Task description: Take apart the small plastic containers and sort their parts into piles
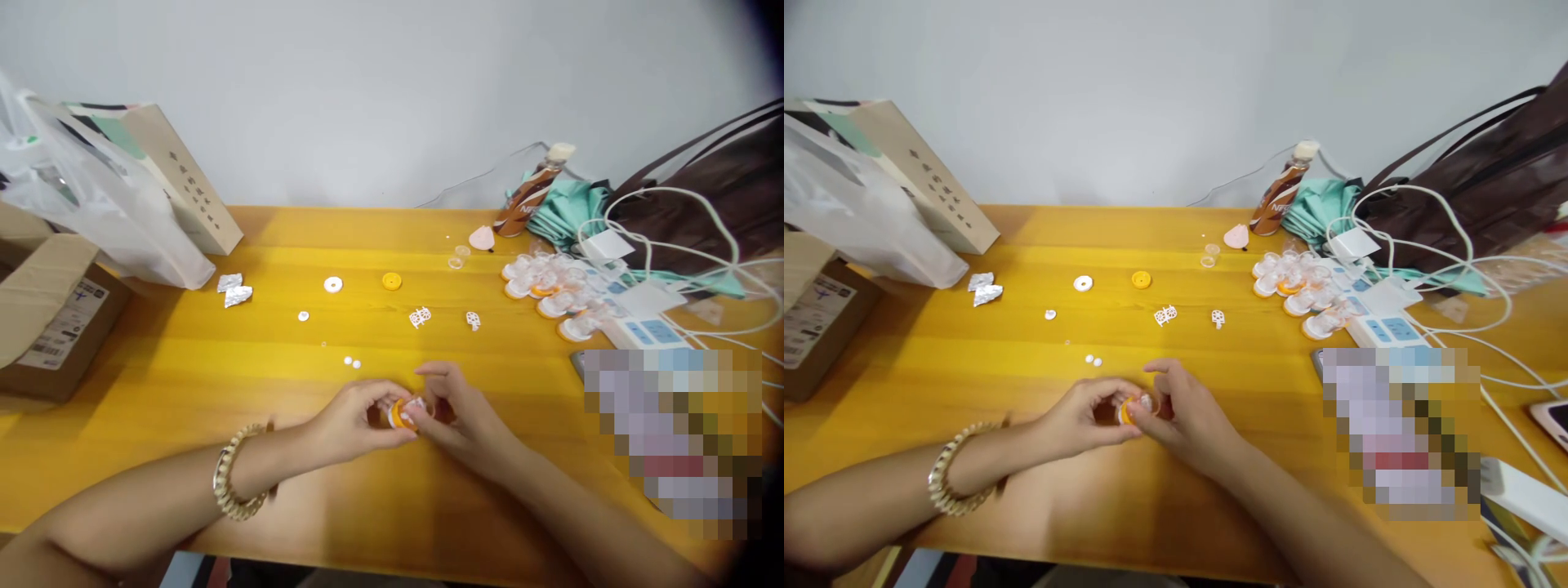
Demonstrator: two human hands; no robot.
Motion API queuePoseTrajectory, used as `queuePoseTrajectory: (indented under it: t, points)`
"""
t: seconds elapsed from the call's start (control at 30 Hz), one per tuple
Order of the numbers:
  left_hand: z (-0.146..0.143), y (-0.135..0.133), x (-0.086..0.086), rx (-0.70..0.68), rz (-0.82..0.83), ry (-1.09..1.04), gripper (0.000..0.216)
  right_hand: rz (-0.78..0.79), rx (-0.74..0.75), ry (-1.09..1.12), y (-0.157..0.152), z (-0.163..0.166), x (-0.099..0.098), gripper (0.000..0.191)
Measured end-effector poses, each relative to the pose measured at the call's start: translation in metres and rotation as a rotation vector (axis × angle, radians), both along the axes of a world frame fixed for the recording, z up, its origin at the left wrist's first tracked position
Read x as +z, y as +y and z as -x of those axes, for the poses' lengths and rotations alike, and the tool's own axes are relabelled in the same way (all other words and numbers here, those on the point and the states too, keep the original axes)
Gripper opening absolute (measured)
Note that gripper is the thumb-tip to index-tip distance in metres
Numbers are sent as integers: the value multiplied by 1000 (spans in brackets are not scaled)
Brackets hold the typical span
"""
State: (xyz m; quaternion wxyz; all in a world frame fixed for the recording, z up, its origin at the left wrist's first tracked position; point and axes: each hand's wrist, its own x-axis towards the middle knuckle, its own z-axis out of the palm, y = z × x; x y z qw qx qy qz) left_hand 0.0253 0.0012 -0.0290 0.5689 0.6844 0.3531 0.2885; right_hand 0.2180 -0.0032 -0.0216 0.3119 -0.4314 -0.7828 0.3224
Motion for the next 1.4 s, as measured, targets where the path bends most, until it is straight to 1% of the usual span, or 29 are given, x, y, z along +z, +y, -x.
queuePoseTrajectory:
  t: [0.13,0.23,0.33,0.37,0.43,0.47,0.53,0.57,0.67,0.7,0.77,0.8,0.9,0.93,1.0,1.03,1.1,1.17,1.27,1.33,1.4]
  points:
    - [0,-1,-1,-10,16,-82,35,-25,28,15,0,1,1,46]
    - [0,-2,-3,-2,-5,-78,36,8,46,-18,0,1,3,38]
    - [1,-2,-6,-7,-26,-63,36,-42,46,-41,0,0,5,45]
    - [1,-2,-7,-7,-34,-63,36,-27,44,-58,-1,0,6,44]
    - [1,-2,-8,-6,-47,-70,35,11,60,-86,-1,0,7,34]
    - [1,-2,-9,-5,-56,-71,34,6,75,-90,-1,0,7,34]
    - [1,-1,-9,-8,-78,-64,36,-30,82,-78,-1,0,6,44]
    - [1,-1,-9,-8,-90,-58,37,-28,75,-73,-1,1,6,45]
    - [2,-1,-8,-17,-100,-59,35,28,76,-95,-1,2,6,31]
    - [2,-1,-9,-18,-99,-61,35,14,85,-104,-1,2,6,32]
    - [2,-1,-9,-26,-105,-56,37,-27,86,-119,-2,3,8,39]
    - [2,-1,-10,-25,-117,-49,37,-22,82,-126,-2,3,8,37]
    - [3,-1,-10,-36,-130,-42,36,9,103,-143,-3,2,11,21]
    - [3,-1,-10,-35,-127,-44,36,-12,115,-140,-3,2,11,22]
    - [3,-1,-10,-34,-124,-40,38,-59,104,-135,-3,2,12,33]
    - [2,-1,-9,-32,-128,-35,38,-51,92,-145,-3,1,13,34]
    - [2,-2,-9,-38,-135,-33,38,0,79,-172,-3,1,13,26]
    - [3,-2,-8,-48,-131,-39,38,13,106,-175,-2,1,14,19]
    - [3,-2,-8,-49,-140,-31,39,-1,130,-189,-2,0,16,25]
    - [3,-2,-8,-46,-153,-27,36,23,121,-246,-1,0,18,21]
    - [3,-1,-9,-45,-159,-26,34,9,130,-265,-2,1,19,18]
